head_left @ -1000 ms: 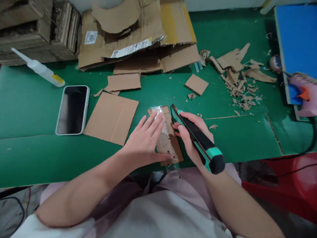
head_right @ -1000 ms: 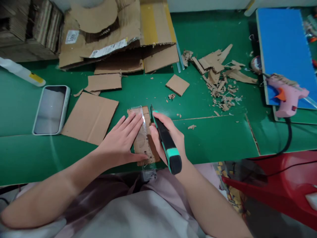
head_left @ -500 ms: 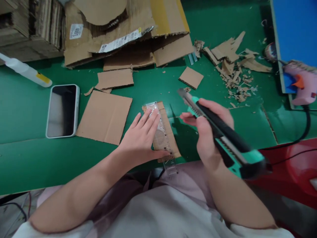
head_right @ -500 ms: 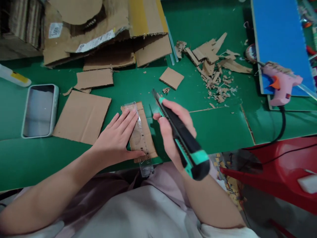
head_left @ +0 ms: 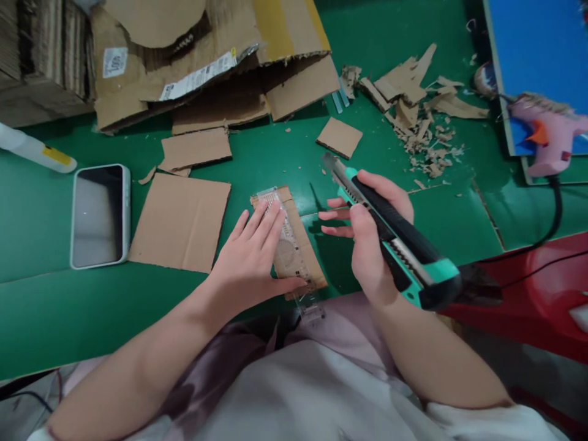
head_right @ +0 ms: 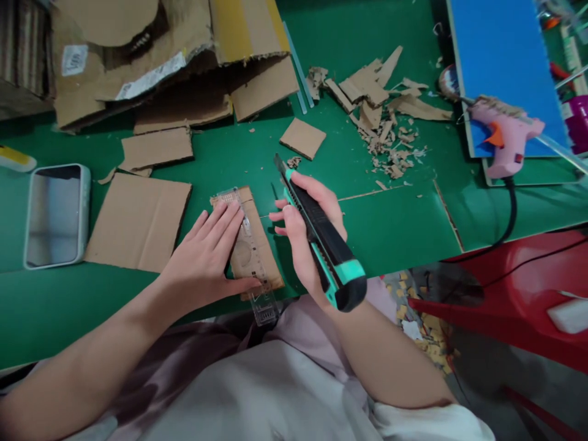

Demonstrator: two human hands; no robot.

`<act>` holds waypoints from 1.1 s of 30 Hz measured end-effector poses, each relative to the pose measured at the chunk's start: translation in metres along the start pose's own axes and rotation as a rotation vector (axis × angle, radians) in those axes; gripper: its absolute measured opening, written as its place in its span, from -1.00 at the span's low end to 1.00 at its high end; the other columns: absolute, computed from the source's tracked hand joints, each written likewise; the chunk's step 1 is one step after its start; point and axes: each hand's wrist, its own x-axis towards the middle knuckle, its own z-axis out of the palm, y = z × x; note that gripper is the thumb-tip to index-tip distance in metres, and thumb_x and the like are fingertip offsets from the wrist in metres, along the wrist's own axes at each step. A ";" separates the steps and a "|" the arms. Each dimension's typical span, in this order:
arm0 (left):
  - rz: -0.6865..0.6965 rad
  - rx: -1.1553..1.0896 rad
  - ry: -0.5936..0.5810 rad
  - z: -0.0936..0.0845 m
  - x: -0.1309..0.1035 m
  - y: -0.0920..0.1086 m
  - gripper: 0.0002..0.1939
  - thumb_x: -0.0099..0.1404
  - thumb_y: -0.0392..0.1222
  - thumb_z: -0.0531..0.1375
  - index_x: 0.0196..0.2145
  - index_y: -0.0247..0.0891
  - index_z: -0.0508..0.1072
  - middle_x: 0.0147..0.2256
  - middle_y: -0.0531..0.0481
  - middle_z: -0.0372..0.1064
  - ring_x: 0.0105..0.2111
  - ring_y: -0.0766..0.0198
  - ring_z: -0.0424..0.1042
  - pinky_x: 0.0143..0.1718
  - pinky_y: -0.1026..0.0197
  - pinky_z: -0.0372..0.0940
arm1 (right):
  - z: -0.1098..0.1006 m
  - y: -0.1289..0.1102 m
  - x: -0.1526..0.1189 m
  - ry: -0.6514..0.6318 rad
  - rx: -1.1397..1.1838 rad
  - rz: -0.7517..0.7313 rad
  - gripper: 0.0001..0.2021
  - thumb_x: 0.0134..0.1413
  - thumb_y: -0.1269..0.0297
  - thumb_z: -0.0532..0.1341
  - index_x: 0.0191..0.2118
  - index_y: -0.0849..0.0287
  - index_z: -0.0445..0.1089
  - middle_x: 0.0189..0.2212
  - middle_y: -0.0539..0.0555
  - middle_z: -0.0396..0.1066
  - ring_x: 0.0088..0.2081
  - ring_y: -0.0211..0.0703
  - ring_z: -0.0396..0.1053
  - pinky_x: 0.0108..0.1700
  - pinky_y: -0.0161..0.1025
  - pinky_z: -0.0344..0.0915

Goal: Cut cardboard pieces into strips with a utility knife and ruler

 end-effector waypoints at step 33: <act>0.018 0.041 0.019 0.004 -0.002 -0.001 0.06 0.11 0.43 -0.02 0.24 -0.58 -0.02 0.27 -0.37 -0.12 0.28 -0.14 -0.13 0.25 -0.11 -0.15 | -0.003 0.013 -0.003 -0.201 -0.208 -0.078 -0.69 0.07 0.21 0.22 -0.03 -0.01 0.29 -0.13 0.03 0.41 -0.22 -0.17 0.46 -0.13 -0.13 0.42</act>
